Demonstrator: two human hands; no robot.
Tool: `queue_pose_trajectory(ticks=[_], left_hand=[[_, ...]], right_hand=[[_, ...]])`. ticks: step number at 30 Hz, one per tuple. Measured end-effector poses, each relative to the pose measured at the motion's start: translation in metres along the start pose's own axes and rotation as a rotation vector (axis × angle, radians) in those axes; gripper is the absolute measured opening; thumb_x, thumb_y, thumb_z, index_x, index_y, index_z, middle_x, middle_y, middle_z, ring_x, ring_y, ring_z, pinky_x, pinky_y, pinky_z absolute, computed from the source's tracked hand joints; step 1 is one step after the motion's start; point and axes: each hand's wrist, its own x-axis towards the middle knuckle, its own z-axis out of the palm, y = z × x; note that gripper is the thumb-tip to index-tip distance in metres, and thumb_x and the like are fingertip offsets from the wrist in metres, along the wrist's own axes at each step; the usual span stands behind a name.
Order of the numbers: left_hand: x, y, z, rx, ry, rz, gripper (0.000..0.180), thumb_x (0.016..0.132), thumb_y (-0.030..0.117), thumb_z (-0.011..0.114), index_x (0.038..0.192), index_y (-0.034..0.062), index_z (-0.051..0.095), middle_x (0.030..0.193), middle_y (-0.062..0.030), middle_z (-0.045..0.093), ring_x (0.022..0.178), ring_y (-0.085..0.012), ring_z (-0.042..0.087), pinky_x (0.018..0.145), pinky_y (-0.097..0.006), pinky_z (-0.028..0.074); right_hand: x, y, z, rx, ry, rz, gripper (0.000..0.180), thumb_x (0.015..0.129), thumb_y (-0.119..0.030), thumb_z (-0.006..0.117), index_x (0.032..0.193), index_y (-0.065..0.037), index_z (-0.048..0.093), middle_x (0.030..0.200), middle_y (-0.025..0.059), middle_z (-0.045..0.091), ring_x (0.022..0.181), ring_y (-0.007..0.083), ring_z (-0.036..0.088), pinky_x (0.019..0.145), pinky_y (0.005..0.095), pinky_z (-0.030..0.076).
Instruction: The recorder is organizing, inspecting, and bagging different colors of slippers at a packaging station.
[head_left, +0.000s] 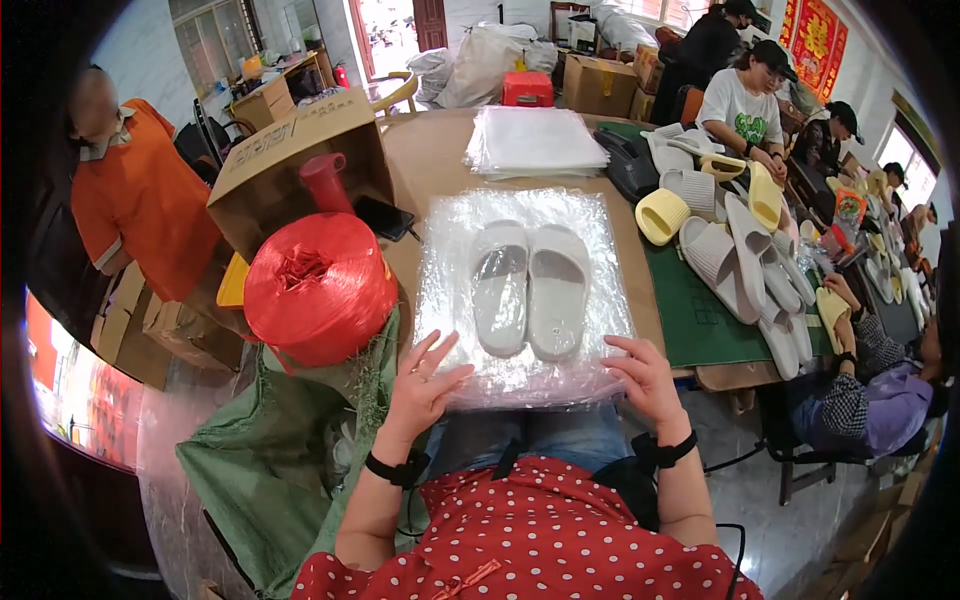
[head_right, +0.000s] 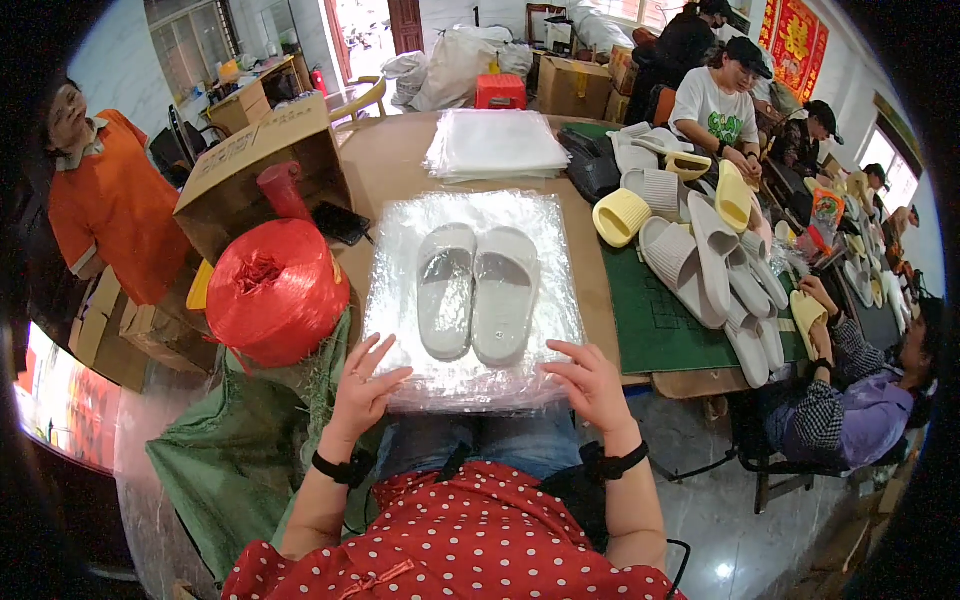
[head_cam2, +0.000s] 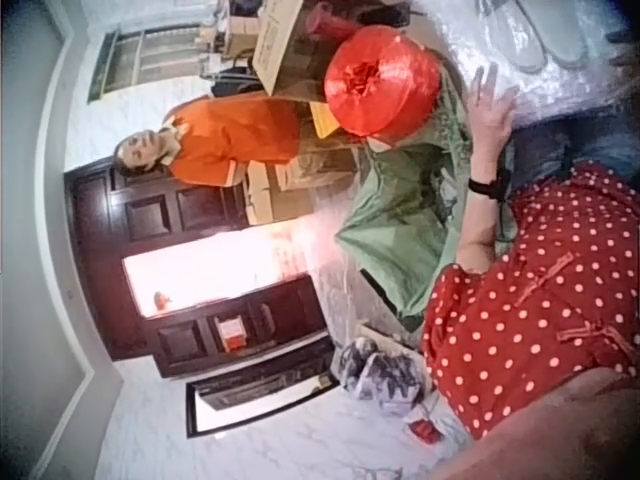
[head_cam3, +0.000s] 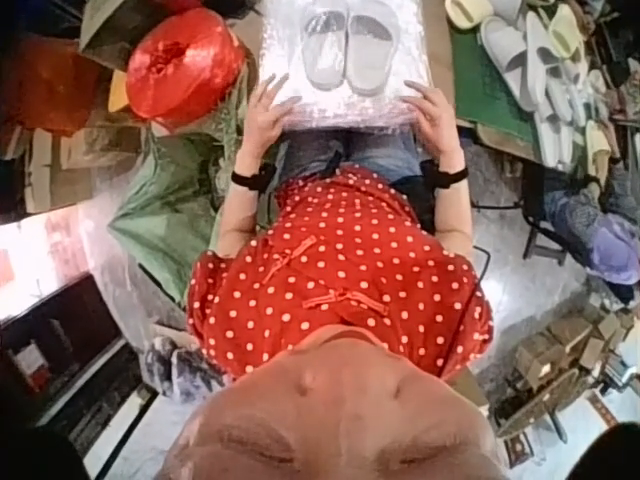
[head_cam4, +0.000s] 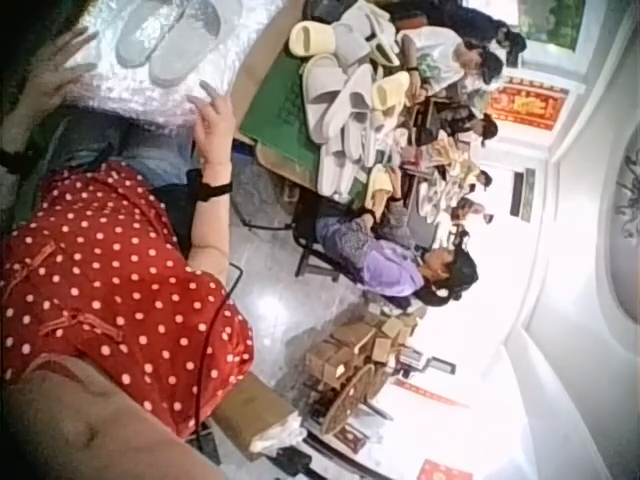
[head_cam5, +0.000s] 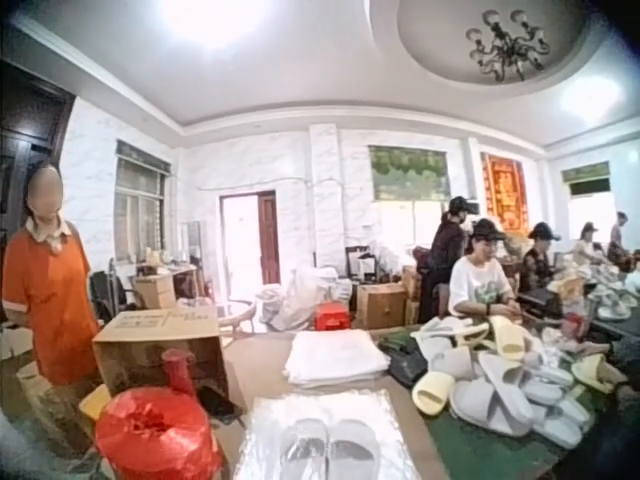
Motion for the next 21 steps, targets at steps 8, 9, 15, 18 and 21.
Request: queue_pose_trajectory(ticks=[8,9,15,18,21], left_hand=[[-0.006,-0.010,0.014,-0.395,-0.043,-0.149,0.012,0.085,0.005,0.066,0.094,0.0039,0.074,0.097,-0.0080,0.074,0.109,-0.0303,0.066,0.093,-0.039,0.051],[-0.003,-0.011,0.017,-0.441,0.015,-0.259,0.011,0.088,0.007,0.064,0.091,0.0022,0.073,0.087,-0.0094,0.072,0.096,-0.0271,0.068,0.084,-0.037,0.052],[0.033,-0.008,0.037,-0.657,0.183,-0.743,0.030,0.097,0.020,0.060,0.079,-0.0027,0.067,0.060,-0.0086,0.061,0.056,-0.0144,0.061,0.056,-0.030,0.048],[0.047,-0.008,0.035,-0.588,0.172,-0.875,0.036,0.096,0.025,0.063,0.073,-0.0034,0.064,0.056,-0.0067,0.057,0.053,-0.0130,0.059,0.053,-0.030,0.046],[0.036,-0.025,0.055,-0.422,0.165,-0.868,0.040,0.094,0.028,0.066,0.069,-0.0033,0.062,0.054,-0.0066,0.055,0.052,-0.0136,0.057,0.053,-0.033,0.045]], right_hand=[[-0.010,0.023,0.000,0.078,0.110,0.143,0.010,0.089,-0.008,0.062,0.090,-0.005,0.072,0.101,0.0077,0.073,0.091,0.0259,0.061,0.080,0.0349,0.049],[-0.009,0.024,0.001,0.112,0.121,0.192,0.012,0.091,-0.010,0.062,0.087,-0.003,0.071,0.096,0.0086,0.073,0.089,0.0241,0.062,0.078,0.0340,0.049],[0.013,0.034,0.023,0.437,0.365,0.561,0.027,0.094,-0.018,0.061,0.076,0.001,0.067,0.069,0.0093,0.065,0.062,0.0143,0.060,0.059,0.0296,0.045],[0.023,0.039,0.028,0.350,0.352,0.656,0.033,0.093,-0.024,0.062,0.072,0.002,0.065,0.058,0.0064,0.060,0.054,0.0121,0.057,0.053,0.0295,0.042],[0.023,0.043,0.038,0.247,0.290,0.775,0.038,0.091,-0.028,0.063,0.069,0.003,0.062,0.053,0.0088,0.057,0.051,0.0157,0.056,0.052,0.0337,0.042]])
